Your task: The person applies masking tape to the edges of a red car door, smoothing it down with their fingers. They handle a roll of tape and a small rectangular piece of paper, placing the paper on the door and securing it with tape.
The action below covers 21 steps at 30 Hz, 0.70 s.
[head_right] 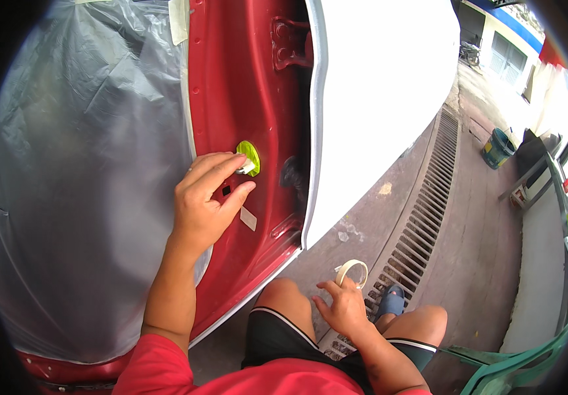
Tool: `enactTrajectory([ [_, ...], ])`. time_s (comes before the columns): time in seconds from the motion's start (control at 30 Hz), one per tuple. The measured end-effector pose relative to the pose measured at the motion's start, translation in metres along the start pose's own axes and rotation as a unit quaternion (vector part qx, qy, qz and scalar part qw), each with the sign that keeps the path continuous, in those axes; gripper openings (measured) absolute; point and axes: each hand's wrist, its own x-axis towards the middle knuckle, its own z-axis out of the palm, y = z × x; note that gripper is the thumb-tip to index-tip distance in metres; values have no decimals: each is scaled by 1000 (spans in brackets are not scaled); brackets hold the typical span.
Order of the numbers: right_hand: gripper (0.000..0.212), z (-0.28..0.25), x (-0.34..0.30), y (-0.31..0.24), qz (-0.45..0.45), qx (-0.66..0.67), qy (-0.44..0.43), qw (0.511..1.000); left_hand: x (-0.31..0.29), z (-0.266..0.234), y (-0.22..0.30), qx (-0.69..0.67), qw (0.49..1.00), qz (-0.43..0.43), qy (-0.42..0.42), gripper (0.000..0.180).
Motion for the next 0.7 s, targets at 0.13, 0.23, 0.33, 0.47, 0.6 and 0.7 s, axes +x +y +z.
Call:
enactTrajectory([
  [0.13,34,4,-1,-2,2,12,-23,1000,-1,8,-14,17,997,70,28,22],
  [0.23,38,1,-1,-4,18,13,-31,999,-10,9,-9,-66,997,-30,28,48],
  [0.33,43,-5,0,-6,61,21,-51,997,-22,13,10,-142,978,-151,18,83],
  [0.47,46,3,1,-11,58,58,-49,995,-21,38,7,-175,957,-208,102,51],
  [0.6,49,0,2,-14,80,97,-33,992,-24,43,-1,-183,960,-189,92,46],
  [0.7,50,9,-2,1,64,103,29,992,-21,40,26,-185,945,-217,160,49],
])
